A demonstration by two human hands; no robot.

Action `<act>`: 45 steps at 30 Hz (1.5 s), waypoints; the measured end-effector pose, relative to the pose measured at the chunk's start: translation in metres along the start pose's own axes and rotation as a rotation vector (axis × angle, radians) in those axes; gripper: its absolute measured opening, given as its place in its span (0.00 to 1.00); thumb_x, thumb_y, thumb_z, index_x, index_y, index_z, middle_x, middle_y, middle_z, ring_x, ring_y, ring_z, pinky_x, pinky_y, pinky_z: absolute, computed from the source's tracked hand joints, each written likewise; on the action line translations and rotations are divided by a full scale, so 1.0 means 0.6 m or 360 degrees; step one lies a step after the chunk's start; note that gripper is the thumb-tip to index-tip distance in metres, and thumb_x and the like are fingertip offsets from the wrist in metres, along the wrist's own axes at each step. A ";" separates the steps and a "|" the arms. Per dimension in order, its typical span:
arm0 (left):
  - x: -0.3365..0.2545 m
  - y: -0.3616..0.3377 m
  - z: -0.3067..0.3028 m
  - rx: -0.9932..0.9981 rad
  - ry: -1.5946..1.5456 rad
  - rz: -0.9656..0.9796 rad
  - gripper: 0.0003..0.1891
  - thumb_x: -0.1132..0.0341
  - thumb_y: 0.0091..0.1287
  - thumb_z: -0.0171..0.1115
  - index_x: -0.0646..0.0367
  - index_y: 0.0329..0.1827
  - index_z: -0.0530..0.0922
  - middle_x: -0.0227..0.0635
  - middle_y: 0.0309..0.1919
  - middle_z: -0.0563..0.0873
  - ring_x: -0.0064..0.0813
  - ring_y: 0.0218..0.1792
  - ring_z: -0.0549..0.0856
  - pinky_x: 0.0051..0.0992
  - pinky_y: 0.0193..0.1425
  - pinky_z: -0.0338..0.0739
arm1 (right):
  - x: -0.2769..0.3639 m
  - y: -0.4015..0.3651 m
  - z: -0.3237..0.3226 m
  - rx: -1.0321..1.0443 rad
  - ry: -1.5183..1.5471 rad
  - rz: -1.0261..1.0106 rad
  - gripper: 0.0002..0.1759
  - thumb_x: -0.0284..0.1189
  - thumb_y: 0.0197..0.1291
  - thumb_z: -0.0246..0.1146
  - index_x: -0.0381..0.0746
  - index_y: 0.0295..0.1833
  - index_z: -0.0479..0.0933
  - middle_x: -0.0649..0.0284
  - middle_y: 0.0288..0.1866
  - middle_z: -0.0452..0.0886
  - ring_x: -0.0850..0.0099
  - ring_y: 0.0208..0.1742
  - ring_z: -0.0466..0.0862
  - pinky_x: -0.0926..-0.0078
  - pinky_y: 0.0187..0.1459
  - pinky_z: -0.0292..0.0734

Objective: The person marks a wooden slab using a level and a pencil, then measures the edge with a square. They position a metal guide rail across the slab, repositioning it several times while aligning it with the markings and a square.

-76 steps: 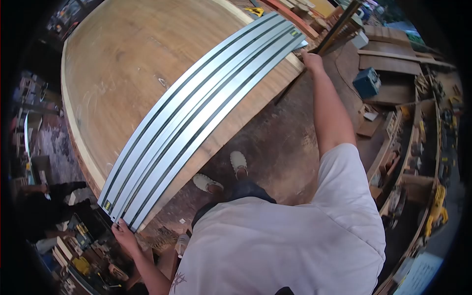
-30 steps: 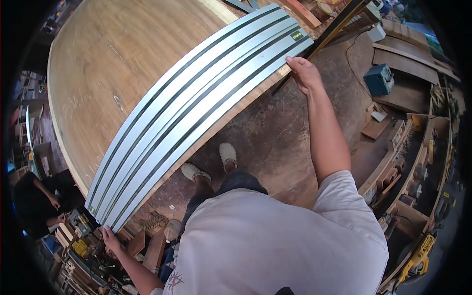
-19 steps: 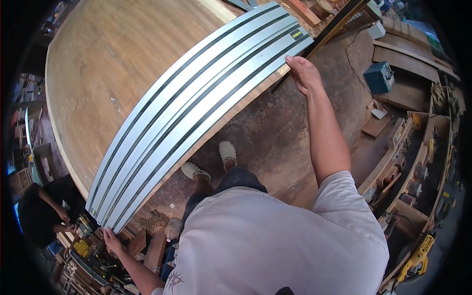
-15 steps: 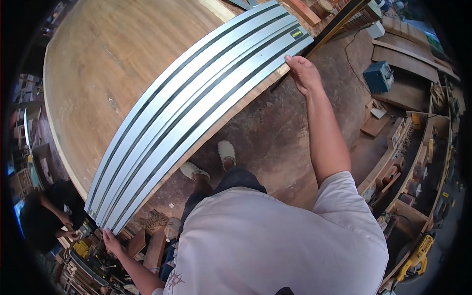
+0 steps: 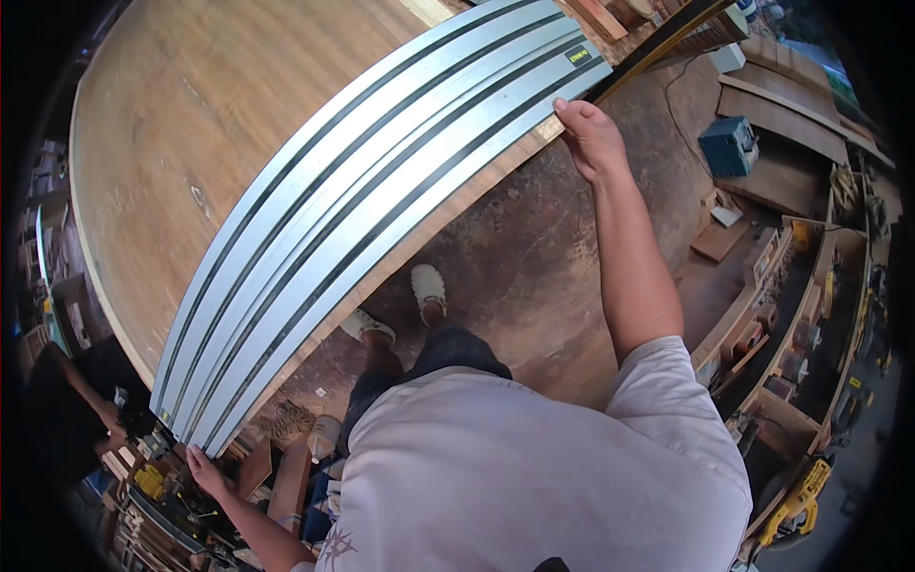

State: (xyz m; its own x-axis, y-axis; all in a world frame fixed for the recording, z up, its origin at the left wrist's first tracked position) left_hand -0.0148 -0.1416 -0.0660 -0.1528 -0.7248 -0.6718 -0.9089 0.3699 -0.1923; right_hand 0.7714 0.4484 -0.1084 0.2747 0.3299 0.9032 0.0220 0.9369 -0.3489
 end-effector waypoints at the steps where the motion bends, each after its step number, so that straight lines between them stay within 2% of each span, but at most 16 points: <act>1: 0.001 0.002 -0.002 -0.0017 0.0039 0.0017 0.26 0.56 0.70 0.55 0.68 0.62 0.69 0.41 0.55 0.78 0.28 0.54 0.76 0.27 0.62 0.66 | 0.000 0.000 -0.001 -0.0004 -0.0004 -0.0001 0.08 0.30 0.56 0.69 0.38 0.32 0.78 0.68 0.30 0.80 0.79 0.31 0.78 0.83 0.35 0.73; 19: -0.003 0.001 -0.003 -0.0004 0.0061 -0.0014 0.24 0.57 0.71 0.53 0.67 0.61 0.71 0.40 0.54 0.78 0.28 0.54 0.75 0.27 0.61 0.67 | -0.003 -0.003 -0.001 0.0036 0.0061 0.0018 0.08 0.30 0.56 0.68 0.39 0.32 0.78 0.69 0.31 0.80 0.79 0.33 0.77 0.82 0.39 0.71; 33: -0.037 -0.023 0.010 -0.0034 0.0130 0.0004 0.25 0.56 0.71 0.53 0.68 0.61 0.70 0.42 0.54 0.78 0.29 0.54 0.76 0.27 0.61 0.67 | -0.016 0.009 -0.019 -0.0011 -0.0048 0.0053 0.09 0.32 0.55 0.69 0.39 0.34 0.78 0.70 0.30 0.78 0.80 0.33 0.75 0.83 0.37 0.69; 35: 0.030 0.022 -0.026 -0.0084 0.0340 0.0061 0.24 0.57 0.70 0.53 0.67 0.62 0.70 0.42 0.54 0.79 0.28 0.54 0.76 0.27 0.61 0.68 | -0.021 0.021 -0.026 0.0030 -0.0089 0.0013 0.10 0.32 0.55 0.69 0.39 0.36 0.78 0.70 0.32 0.79 0.80 0.36 0.76 0.82 0.40 0.70; 36: 0.059 0.035 -0.030 -0.0059 0.0148 0.0056 0.25 0.56 0.70 0.54 0.66 0.63 0.70 0.42 0.53 0.80 0.27 0.53 0.76 0.27 0.59 0.69 | -0.020 0.017 -0.021 0.0021 -0.0064 0.0038 0.11 0.32 0.55 0.69 0.38 0.40 0.78 0.69 0.33 0.79 0.79 0.37 0.77 0.81 0.41 0.71; 37: 0.092 0.050 -0.042 -0.0038 0.0176 0.0050 0.24 0.56 0.69 0.54 0.64 0.63 0.71 0.40 0.52 0.81 0.26 0.50 0.77 0.26 0.55 0.71 | -0.021 0.020 -0.022 0.0075 -0.0111 0.0041 0.13 0.32 0.57 0.67 0.38 0.44 0.77 0.68 0.38 0.80 0.77 0.41 0.78 0.78 0.48 0.73; 38: 0.107 0.051 -0.047 -0.0046 0.0198 -0.0006 0.24 0.56 0.69 0.55 0.63 0.63 0.71 0.38 0.48 0.82 0.24 0.46 0.78 0.25 0.51 0.72 | -0.024 0.030 -0.034 0.0088 -0.0140 0.0035 0.12 0.31 0.57 0.67 0.37 0.44 0.78 0.66 0.38 0.80 0.77 0.41 0.78 0.78 0.47 0.72; 39: 0.080 0.028 -0.035 -0.0071 0.0125 -0.0054 0.24 0.57 0.69 0.55 0.62 0.63 0.72 0.34 0.43 0.82 0.21 0.37 0.76 0.22 0.42 0.72 | -0.024 0.036 -0.036 0.0159 -0.0101 0.0029 0.13 0.32 0.58 0.66 0.37 0.45 0.78 0.66 0.39 0.80 0.76 0.43 0.78 0.77 0.50 0.72; 40: 0.054 0.012 -0.027 -0.0131 0.0072 0.0072 0.22 0.59 0.69 0.56 0.61 0.62 0.73 0.29 0.37 0.81 0.17 0.28 0.72 0.20 0.32 0.69 | -0.025 0.044 -0.047 0.0192 -0.0161 0.0038 0.14 0.32 0.59 0.65 0.37 0.47 0.77 0.65 0.41 0.80 0.75 0.44 0.78 0.75 0.52 0.71; 41: 0.009 -0.019 -0.013 -0.0124 0.0143 -0.0113 0.20 0.62 0.68 0.57 0.60 0.60 0.74 0.25 0.33 0.79 0.13 0.24 0.68 0.17 0.27 0.64 | -0.046 0.081 -0.089 0.0154 -0.0150 0.0098 0.15 0.32 0.60 0.65 0.37 0.49 0.77 0.65 0.44 0.80 0.74 0.47 0.78 0.74 0.54 0.71; 42: 0.013 -0.023 -0.008 -0.0105 -0.0037 -0.0117 0.18 0.64 0.68 0.58 0.60 0.59 0.76 0.22 0.30 0.78 0.13 0.23 0.68 0.16 0.26 0.64 | -0.054 0.093 -0.100 0.0112 -0.0133 0.0164 0.16 0.32 0.60 0.64 0.37 0.51 0.76 0.64 0.47 0.80 0.73 0.49 0.78 0.73 0.56 0.70; 43: -0.027 -0.042 0.006 0.0019 -0.0035 -0.0076 0.17 0.65 0.68 0.57 0.60 0.58 0.76 0.22 0.33 0.79 0.13 0.28 0.72 0.16 0.30 0.68 | -0.061 0.108 -0.108 0.0244 -0.0046 0.0187 0.17 0.32 0.61 0.63 0.37 0.53 0.76 0.64 0.49 0.80 0.72 0.51 0.77 0.72 0.58 0.69; 44: 0.012 -0.025 0.009 0.0038 -0.0333 -0.0068 0.16 0.66 0.68 0.57 0.60 0.56 0.77 0.22 0.37 0.80 0.13 0.35 0.76 0.16 0.37 0.72 | -0.057 0.108 -0.108 0.0206 -0.0060 0.0176 0.17 0.32 0.62 0.62 0.37 0.54 0.75 0.63 0.50 0.79 0.72 0.53 0.77 0.71 0.60 0.67; 45: 0.009 -0.035 0.013 0.0059 -0.0442 -0.0091 0.16 0.66 0.68 0.57 0.60 0.56 0.77 0.24 0.41 0.81 0.15 0.42 0.78 0.19 0.44 0.75 | -0.057 0.106 -0.107 0.0148 -0.0075 0.0176 0.18 0.33 0.62 0.61 0.36 0.55 0.74 0.62 0.52 0.78 0.71 0.56 0.75 0.71 0.63 0.65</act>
State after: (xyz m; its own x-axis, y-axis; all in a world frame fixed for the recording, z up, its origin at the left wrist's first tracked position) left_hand 0.0064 -0.1489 -0.0711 0.0152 -0.5599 -0.8284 -0.8974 0.3578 -0.2582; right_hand 0.8249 0.4893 -0.1772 0.2249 0.4349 0.8719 -0.0958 0.9004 -0.4244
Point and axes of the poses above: each hand's wrist, its own y-axis towards the middle knuckle, its own z-axis out of the palm, x = y × z, the point moved 9 cm from there along y, towards the middle knuckle
